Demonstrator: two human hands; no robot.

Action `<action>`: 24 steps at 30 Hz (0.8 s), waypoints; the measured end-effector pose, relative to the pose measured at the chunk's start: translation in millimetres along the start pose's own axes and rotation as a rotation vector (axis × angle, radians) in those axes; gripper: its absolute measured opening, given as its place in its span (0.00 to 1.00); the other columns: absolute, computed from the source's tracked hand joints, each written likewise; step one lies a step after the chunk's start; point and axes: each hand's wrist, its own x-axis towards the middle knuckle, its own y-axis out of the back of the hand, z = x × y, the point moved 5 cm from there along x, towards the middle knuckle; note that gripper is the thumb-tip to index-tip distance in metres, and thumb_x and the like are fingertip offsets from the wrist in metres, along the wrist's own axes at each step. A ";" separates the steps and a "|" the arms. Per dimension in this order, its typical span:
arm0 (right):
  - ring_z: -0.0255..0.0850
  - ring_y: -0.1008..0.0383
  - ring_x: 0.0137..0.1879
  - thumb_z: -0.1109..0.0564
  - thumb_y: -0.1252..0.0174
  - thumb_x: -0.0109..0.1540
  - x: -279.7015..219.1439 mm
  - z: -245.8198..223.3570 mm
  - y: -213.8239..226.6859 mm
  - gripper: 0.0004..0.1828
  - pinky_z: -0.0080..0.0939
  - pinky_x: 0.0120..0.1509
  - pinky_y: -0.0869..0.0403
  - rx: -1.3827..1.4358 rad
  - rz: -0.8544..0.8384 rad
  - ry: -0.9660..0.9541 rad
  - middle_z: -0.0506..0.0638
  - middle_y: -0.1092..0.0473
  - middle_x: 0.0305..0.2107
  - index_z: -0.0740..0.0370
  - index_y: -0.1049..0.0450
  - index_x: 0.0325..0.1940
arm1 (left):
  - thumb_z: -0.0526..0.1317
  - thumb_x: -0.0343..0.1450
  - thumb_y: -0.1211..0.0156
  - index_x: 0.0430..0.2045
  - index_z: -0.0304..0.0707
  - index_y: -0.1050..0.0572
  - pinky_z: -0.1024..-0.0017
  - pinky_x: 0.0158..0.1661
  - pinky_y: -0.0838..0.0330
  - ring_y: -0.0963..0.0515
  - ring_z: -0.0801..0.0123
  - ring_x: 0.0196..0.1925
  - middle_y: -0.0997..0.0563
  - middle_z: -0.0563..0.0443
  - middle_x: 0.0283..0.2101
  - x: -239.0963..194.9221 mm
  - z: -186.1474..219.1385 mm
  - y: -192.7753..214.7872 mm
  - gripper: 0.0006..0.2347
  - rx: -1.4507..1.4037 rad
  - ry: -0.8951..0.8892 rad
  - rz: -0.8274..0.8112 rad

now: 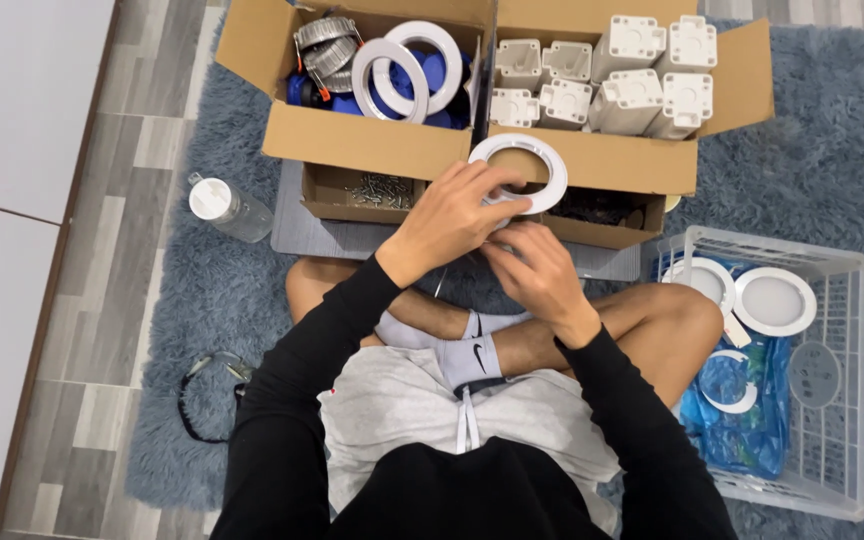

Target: Assembling recessed light fixtures by joining rings, diffusers, and light bodies.

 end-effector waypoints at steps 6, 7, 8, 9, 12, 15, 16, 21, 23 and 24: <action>0.49 0.19 0.44 0.70 0.28 0.62 -27.1 -1.0 41.7 0.09 0.51 0.48 0.18 0.112 0.208 -0.095 0.50 0.19 0.42 0.60 0.12 0.41 | 0.36 0.76 0.33 0.50 0.49 0.18 0.66 0.41 0.26 0.23 0.63 0.41 0.21 0.53 0.50 -9.0 3.0 -12.2 0.09 0.000 0.043 -0.118; 0.50 0.18 0.44 0.73 0.29 0.62 -30.6 3.2 48.6 0.11 0.52 0.48 0.18 0.161 0.224 -0.161 0.51 0.19 0.41 0.60 0.12 0.41 | 0.36 0.75 0.31 0.48 0.48 0.17 0.66 0.42 0.25 0.22 0.63 0.41 0.20 0.52 0.50 -8.5 2.9 -11.0 0.09 -0.012 0.050 -0.127; 0.52 0.18 0.44 0.75 0.30 0.61 -35.2 6.1 55.9 0.13 0.52 0.48 0.17 0.211 0.237 -0.232 0.53 0.19 0.40 0.60 0.12 0.40 | 0.37 0.74 0.29 0.46 0.46 0.17 0.65 0.42 0.25 0.21 0.62 0.42 0.20 0.52 0.50 -8.8 4.1 -9.8 0.08 -0.028 0.060 -0.137; 0.52 0.18 0.44 0.75 0.30 0.61 -40.1 9.2 61.6 0.13 0.52 0.48 0.17 0.209 0.234 -0.234 0.53 0.19 0.40 0.60 0.12 0.40 | 0.37 0.74 0.29 0.46 0.46 0.17 0.65 0.42 0.25 0.21 0.62 0.42 0.20 0.52 0.50 -11.0 5.7 -10.0 0.08 -0.031 0.061 -0.137; 0.48 0.18 0.44 0.73 0.26 0.62 -51.2 30.2 76.7 0.12 0.48 0.48 0.18 0.146 0.290 -0.393 0.52 0.20 0.42 0.59 0.11 0.43 | 0.38 0.72 0.26 0.45 0.45 0.18 0.64 0.44 0.23 0.20 0.61 0.44 0.20 0.52 0.51 -13.0 6.8 -9.3 0.10 -0.027 0.060 -0.144; 0.49 0.21 0.46 0.76 0.27 0.66 -55.2 51.2 81.2 0.14 0.45 0.44 0.19 0.310 0.371 -0.538 0.61 0.26 0.45 0.71 0.17 0.54 | 0.37 0.73 0.25 0.42 0.44 0.17 0.65 0.46 0.23 0.18 0.61 0.46 0.20 0.52 0.51 -18.5 7.2 -7.6 0.08 -0.051 0.105 -0.158; 0.47 0.22 0.47 0.75 0.32 0.70 -51.7 57.1 78.8 0.17 0.46 0.46 0.18 0.402 0.365 -0.590 0.60 0.29 0.47 0.73 0.23 0.62 | 0.38 0.73 0.25 0.43 0.45 0.17 0.64 0.48 0.23 0.18 0.61 0.48 0.20 0.53 0.51 -20.0 4.9 -5.6 0.08 -0.058 0.126 -0.148; 0.44 0.21 0.47 0.73 0.37 0.73 -61.4 103.6 53.7 0.21 0.45 0.47 0.17 0.599 0.348 -0.672 0.61 0.32 0.49 0.77 0.30 0.71 | 0.41 0.73 0.25 0.48 0.47 0.18 0.60 0.52 0.23 0.19 0.56 0.56 0.21 0.50 0.55 -32.0 -4.7 0.9 0.12 -0.070 0.219 -0.158; 0.44 0.20 0.47 0.73 0.38 0.74 -54.0 112.5 44.9 0.21 0.45 0.48 0.16 0.699 0.327 -0.715 0.61 0.31 0.50 0.78 0.30 0.71 | 0.46 0.74 0.26 0.56 0.45 0.20 0.57 0.59 0.26 0.23 0.50 0.65 0.24 0.45 0.61 -39.3 -12.0 -1.6 0.17 -0.019 0.270 -0.173; 0.44 0.20 0.47 0.73 0.38 0.74 -46.6 113.0 44.3 0.21 0.45 0.48 0.16 0.701 0.324 -0.720 0.61 0.31 0.50 0.78 0.30 0.71 | 0.46 0.74 0.26 0.56 0.45 0.20 0.57 0.59 0.26 0.23 0.50 0.65 0.24 0.45 0.61 -38.9 -13.2 -0.8 0.17 -0.021 0.275 -0.176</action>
